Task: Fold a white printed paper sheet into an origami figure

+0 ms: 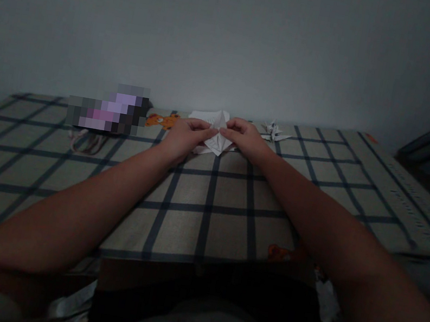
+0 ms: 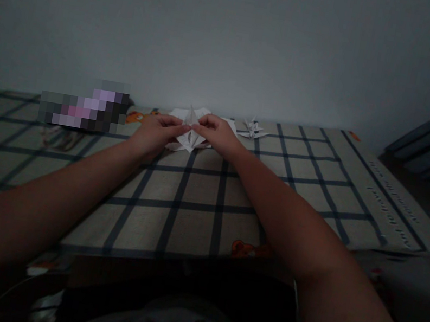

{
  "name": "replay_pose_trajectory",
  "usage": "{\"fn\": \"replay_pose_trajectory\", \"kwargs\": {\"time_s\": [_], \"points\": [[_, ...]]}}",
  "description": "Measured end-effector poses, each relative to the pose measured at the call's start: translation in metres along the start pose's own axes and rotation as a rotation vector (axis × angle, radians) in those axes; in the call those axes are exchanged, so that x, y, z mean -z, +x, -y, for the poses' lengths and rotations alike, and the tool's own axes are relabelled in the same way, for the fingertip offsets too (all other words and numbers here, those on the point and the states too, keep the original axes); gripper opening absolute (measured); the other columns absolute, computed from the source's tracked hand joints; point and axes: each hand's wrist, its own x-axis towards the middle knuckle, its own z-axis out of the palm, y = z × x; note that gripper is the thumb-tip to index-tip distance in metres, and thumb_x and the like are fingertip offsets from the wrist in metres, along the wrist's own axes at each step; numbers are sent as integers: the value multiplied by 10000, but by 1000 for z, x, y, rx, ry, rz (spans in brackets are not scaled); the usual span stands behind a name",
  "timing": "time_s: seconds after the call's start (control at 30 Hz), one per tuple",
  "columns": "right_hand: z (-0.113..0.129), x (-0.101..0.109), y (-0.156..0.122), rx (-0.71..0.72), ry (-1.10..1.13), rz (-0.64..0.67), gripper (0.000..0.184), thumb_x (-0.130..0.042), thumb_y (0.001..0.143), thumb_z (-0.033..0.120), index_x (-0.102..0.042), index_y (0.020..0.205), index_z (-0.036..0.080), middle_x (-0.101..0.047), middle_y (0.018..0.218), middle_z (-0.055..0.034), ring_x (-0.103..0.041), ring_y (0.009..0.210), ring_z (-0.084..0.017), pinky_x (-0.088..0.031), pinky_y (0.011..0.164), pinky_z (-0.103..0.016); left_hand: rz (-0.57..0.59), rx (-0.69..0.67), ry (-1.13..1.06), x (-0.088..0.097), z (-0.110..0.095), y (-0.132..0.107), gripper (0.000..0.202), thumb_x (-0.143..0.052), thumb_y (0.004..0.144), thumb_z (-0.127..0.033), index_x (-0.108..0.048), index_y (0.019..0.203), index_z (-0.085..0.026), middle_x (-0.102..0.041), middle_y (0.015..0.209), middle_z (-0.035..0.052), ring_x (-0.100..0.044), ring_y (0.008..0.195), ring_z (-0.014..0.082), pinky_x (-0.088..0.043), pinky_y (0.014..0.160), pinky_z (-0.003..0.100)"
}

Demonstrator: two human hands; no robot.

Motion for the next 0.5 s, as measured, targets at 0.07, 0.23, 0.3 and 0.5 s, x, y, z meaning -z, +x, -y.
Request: {"fn": "replay_pose_trajectory", "kwargs": {"time_s": [0.07, 0.23, 0.3, 0.5], "points": [[-1, 0, 0, 37, -15, 2, 273, -726, 747, 387, -585, 831, 168, -572, 761, 22, -530, 694, -105, -425, 624, -228, 6, 8, 31, -1, -1, -2, 393, -834, 610, -456, -718, 791, -128, -689, 720, 45, -591, 596, 127, -474, 582, 252], [0, 2, 0, 116, -168, -5, 280, -687, 796, 420, -591, 749, 161, -526, 701, 26, -461, 669, -98, -363, 607, -232, 41, 50, 51, -2, -4, -5, 371, -845, 598, -435, -710, 763, -132, -684, 687, 35, -587, 575, 121, -465, 548, 234], [1, 4, 0, 127, -192, -2, 271, -674, 808, 406, -592, 734, 159, -515, 685, 27, -448, 662, -98, -349, 602, -234, 59, 40, 42, -2, -3, -5, 357, -841, 609, -422, -711, 766, -129, -683, 692, 36, -596, 588, 119, -477, 559, 229], [-3, 6, 1, 136, -162, -5, 265, -670, 808, 421, -608, 773, 165, -554, 736, 17, -501, 713, -112, -394, 643, -239, 106, 37, -8, -1, 5, -1, 387, -784, 687, -481, -749, 878, -147, -713, 797, 48, -632, 672, 137, -522, 618, 245]]}}
